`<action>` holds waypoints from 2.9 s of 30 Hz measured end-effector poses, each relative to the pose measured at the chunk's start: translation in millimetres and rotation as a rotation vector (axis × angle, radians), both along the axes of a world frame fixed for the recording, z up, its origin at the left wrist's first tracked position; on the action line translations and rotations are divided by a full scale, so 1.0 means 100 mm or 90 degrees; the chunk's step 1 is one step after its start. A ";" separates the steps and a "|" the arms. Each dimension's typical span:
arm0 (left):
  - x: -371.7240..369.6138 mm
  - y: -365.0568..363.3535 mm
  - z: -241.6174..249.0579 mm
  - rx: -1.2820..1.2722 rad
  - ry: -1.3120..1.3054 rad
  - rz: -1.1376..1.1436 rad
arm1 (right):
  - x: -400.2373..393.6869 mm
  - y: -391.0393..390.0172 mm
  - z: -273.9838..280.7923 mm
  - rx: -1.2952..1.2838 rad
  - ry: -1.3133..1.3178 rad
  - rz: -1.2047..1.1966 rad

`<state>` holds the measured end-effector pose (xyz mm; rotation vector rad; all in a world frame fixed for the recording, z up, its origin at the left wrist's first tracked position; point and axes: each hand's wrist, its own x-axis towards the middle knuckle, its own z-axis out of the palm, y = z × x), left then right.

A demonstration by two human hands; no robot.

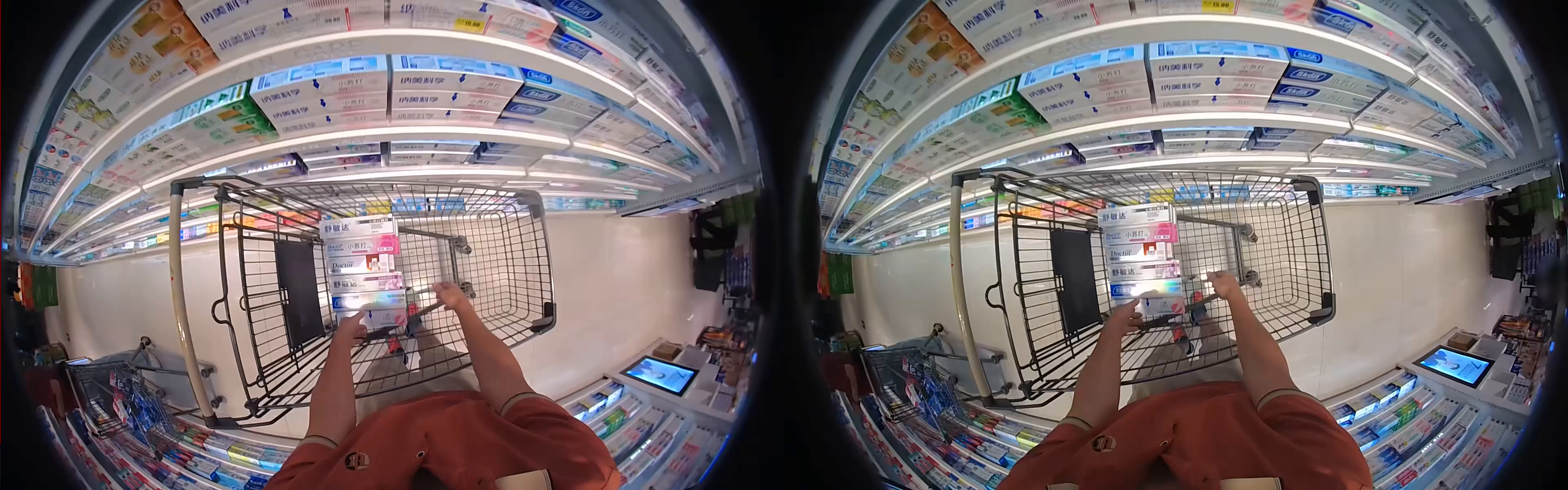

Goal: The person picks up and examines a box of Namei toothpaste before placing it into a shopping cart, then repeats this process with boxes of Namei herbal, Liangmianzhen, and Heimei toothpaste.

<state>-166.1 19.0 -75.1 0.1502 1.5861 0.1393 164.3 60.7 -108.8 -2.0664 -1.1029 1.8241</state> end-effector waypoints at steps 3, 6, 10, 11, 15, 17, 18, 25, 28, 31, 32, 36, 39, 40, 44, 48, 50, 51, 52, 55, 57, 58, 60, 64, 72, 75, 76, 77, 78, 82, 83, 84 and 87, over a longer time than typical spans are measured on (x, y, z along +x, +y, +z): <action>0.13 0.19 0.61 0.149 0.006 -0.093 | 0.28 0.06 0.05 0.108 -0.048 -0.001; 0.16 0.26 0.84 0.203 -0.008 -0.170 | 0.47 0.06 0.53 0.122 0.009 -0.059; 0.15 0.19 0.88 0.282 0.031 -0.269 | 0.73 0.05 1.19 0.140 0.003 -0.077; 0.15 0.16 0.92 0.312 0.044 -0.299 | 0.80 0.05 1.24 0.127 -0.013 -0.070; 0.12 0.02 0.83 0.517 0.046 -0.519 | 0.92 -0.03 1.90 0.167 0.037 -0.169; 0.17 -0.12 0.92 0.596 0.083 -0.557 | 1.05 0.17 1.82 0.254 0.006 -0.111; 0.20 -0.15 1.02 0.606 0.094 -0.598 | 1.02 0.28 1.97 0.295 0.014 -0.107; 0.23 -0.31 1.46 0.647 0.130 -0.554 | 0.22 1.37 4.08 0.742 0.085 -0.003; 0.18 -0.31 1.44 0.652 0.134 -0.529 | -0.15 1.68 5.10 0.847 0.120 0.024; 0.18 -0.31 1.56 0.652 0.133 -0.498 | -0.37 2.23 5.54 0.952 0.144 0.054; 0.19 -0.32 1.65 0.650 0.123 -0.476 | -0.42 2.40 5.64 0.952 0.151 0.059; 0.19 -0.36 1.84 0.615 0.099 -0.388 | -0.61 2.96 5.81 0.980 0.062 0.058; 0.19 -0.39 1.86 0.631 0.131 -0.330 | -0.71 3.34 5.80 0.958 0.069 0.082; 0.18 -0.38 1.90 0.623 0.142 -0.351 | -0.73 3.43 5.80 0.961 0.044 0.092; 0.17 -0.38 1.76 0.639 0.135 -0.322 | -0.79 3.70 5.82 0.973 0.031 0.110; 0.22 -0.39 1.70 0.662 0.128 -0.308 | -0.79 3.79 5.85 0.950 0.124 0.128; 0.25 -0.38 1.78 0.658 0.123 -0.312 | -0.80 3.80 5.83 0.950 0.150 0.112; 0.28 -0.38 1.85 0.656 0.140 -0.326 | -0.81 3.80 5.82 0.950 0.175 0.095; 0.30 -0.37 1.89 0.654 0.157 -0.340 | -0.80 3.82 5.82 0.949 0.174 0.096; 0.31 -0.36 1.92 0.656 0.159 -0.345 | -0.81 3.77 5.83 0.913 0.107 0.142; 0.29 -0.35 1.87 0.661 0.156 -0.352 | -0.82 3.72 5.80 0.942 0.092 0.102; 0.28 -0.36 1.85 0.665 0.155 -0.358 | -0.83 3.70 5.77 0.940 0.091 0.101; 0.27 -0.37 1.85 0.663 0.152 -0.351 | -0.85 3.63 5.73 0.989 0.146 0.008; 0.30 -0.34 2.03 0.648 0.149 -0.337 | -0.80 3.37 5.74 1.026 0.145 -0.038; 0.36 -0.16 2.24 0.724 0.108 -0.322 | -0.61 2.67 5.79 1.021 0.170 -0.205; 0.34 0.02 2.35 0.777 0.081 -0.268 | -0.40 2.35 5.67 0.979 0.286 -0.245; 0.35 0.11 2.57 0.775 0.056 -0.256 | -0.31 2.17 5.63 0.924 0.322 -0.253; 0.36 0.21 2.72 0.774 0.062 -0.234 | -0.24 1.97 5.58 0.868 0.356 -0.263; 0.28 0.39 2.53 0.855 0.031 -0.230 | -0.20 1.76 5.52 0.866 0.345 -0.267; 0.47 0.69 3.75 0.858 -0.179 0.047 | 0.00 1.00 5.13 0.764 0.516 -0.243; 0.50 0.75 3.94 0.868 -0.239 0.116 | 0.05 0.84 5.01 0.729 0.505 -0.224; 0.54 0.75 4.11 0.890 -0.289 0.155 | 0.07 0.69 4.91 0.709 0.530 -0.224; 0.55 0.84 4.23 0.924 -0.383 0.076 | 0.19 0.34 4.66 0.675 0.515 -0.179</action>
